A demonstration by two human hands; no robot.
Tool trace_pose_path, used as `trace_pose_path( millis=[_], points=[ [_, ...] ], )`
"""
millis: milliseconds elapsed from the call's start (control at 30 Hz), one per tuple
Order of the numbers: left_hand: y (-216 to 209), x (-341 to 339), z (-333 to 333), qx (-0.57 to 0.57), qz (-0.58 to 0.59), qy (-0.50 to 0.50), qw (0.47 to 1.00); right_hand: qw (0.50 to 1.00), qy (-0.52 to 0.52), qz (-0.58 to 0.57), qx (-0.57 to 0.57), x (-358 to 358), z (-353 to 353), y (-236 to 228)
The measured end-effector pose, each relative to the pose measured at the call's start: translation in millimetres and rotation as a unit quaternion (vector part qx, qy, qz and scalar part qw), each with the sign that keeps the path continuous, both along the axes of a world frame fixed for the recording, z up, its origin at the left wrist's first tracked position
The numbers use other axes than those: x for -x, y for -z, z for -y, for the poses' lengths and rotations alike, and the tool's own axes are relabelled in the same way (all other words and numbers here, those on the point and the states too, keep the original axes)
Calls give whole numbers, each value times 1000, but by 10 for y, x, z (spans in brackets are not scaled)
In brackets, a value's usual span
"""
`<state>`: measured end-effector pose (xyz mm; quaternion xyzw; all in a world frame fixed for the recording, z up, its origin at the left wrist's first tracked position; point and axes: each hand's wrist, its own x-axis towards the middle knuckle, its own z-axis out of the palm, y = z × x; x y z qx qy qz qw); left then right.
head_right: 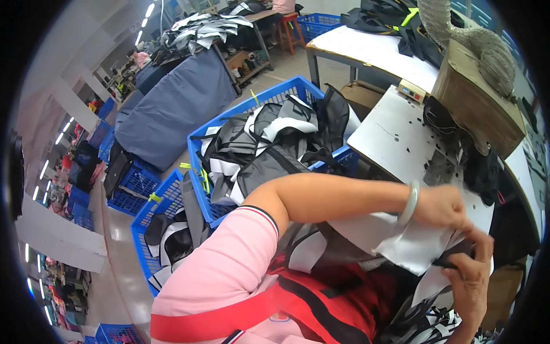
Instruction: Sewing fabric components for bags or backpacks using an industrial sewing machine.
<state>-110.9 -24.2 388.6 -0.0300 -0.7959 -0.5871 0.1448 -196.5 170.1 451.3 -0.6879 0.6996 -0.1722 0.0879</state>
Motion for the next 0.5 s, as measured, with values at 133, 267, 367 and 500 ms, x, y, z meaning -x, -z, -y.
trace_pose_path(
  millis=[133,267,367,500],
  points=[
    [-194,-138,-20,-10,71,90,993,989,65,40,129,199,-85,266],
    [-82,-71,-84,125,77,187,971,993,23,119,-5,320,-114,345],
    [44,-131,213,224,39,107,968,994,-74,78,24,379,29,479],
    [-82,-118,335,230,74,29,970,997,-43,47,35,445,157,348]
  ],
)
